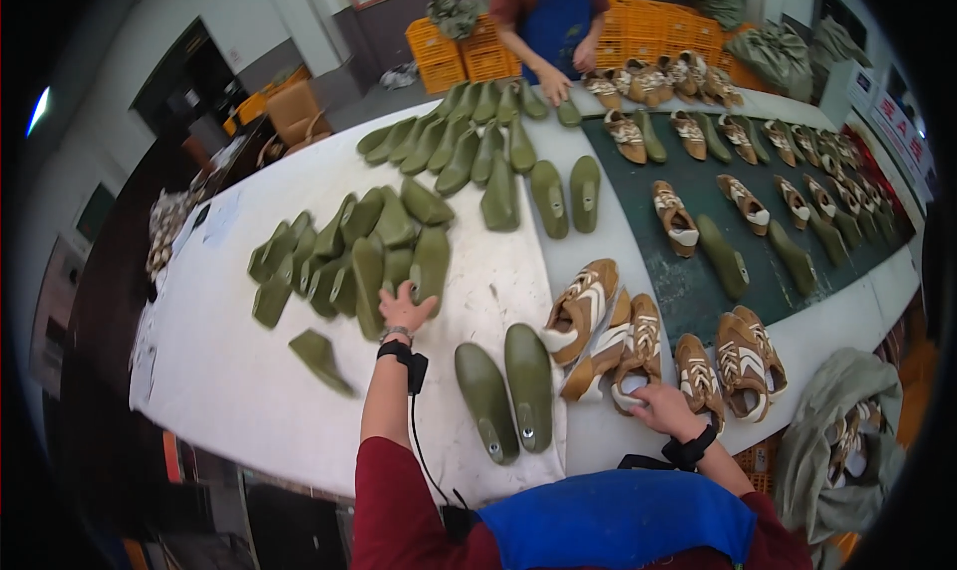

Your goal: Sorting and matching shoes with green shoe lasts on a workspace table and conveyor belt system.

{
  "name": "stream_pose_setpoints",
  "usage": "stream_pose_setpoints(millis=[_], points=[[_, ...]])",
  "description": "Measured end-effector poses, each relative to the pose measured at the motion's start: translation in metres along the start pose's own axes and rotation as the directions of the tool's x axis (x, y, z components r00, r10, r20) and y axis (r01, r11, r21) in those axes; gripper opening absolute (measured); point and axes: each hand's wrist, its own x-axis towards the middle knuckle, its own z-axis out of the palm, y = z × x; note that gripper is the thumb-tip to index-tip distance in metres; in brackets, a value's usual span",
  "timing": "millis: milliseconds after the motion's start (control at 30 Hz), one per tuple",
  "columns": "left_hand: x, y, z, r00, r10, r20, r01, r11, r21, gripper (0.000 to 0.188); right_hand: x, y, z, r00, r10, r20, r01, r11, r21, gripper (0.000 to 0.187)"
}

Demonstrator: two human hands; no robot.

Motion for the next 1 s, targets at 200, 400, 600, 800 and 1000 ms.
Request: stream_pose_setpoints(millis=[200, 400, 600, 800, 1000], points=[[0.043, 0.005, 0.005, 0.977, -0.174, 0.125, 0.148, 0.971, 0.189, 0.060, 0.006, 0.002, 0.007, 1.000, -0.027, -0.003, 0.027, 0.998, 0.055, 0.021], [-0.022, 0.036, 0.015, 0.972, 0.208, 0.108, -0.226, 0.955, 0.195, 0.054, 0.012, 0.004, 0.005, 1.000, 0.000, -0.001, 0.000, 0.999, 0.038, 0.022], [-0.056, 0.101, 0.019, 0.933, 0.301, 0.196, -0.317, 0.947, 0.056, 0.046, 0.017, 0.002, 0.008, 1.000, -0.015, -0.012, 0.016, 0.998, 0.068, 0.022], [0.000, 0.089, 0.042, 0.894, 0.446, 0.030, -0.396, 0.822, -0.410, 0.058, 0.026, -0.009, 0.007, 1.000, -0.025, 0.002, 0.025, 0.998, 0.062, 0.021], [0.056, -0.102, 0.018, 0.918, -0.395, -0.022, 0.393, 0.917, -0.060, 0.089, 0.024, -0.012, 0.008, 0.997, -0.042, -0.060, 0.048, 0.994, 0.103, 0.021]])
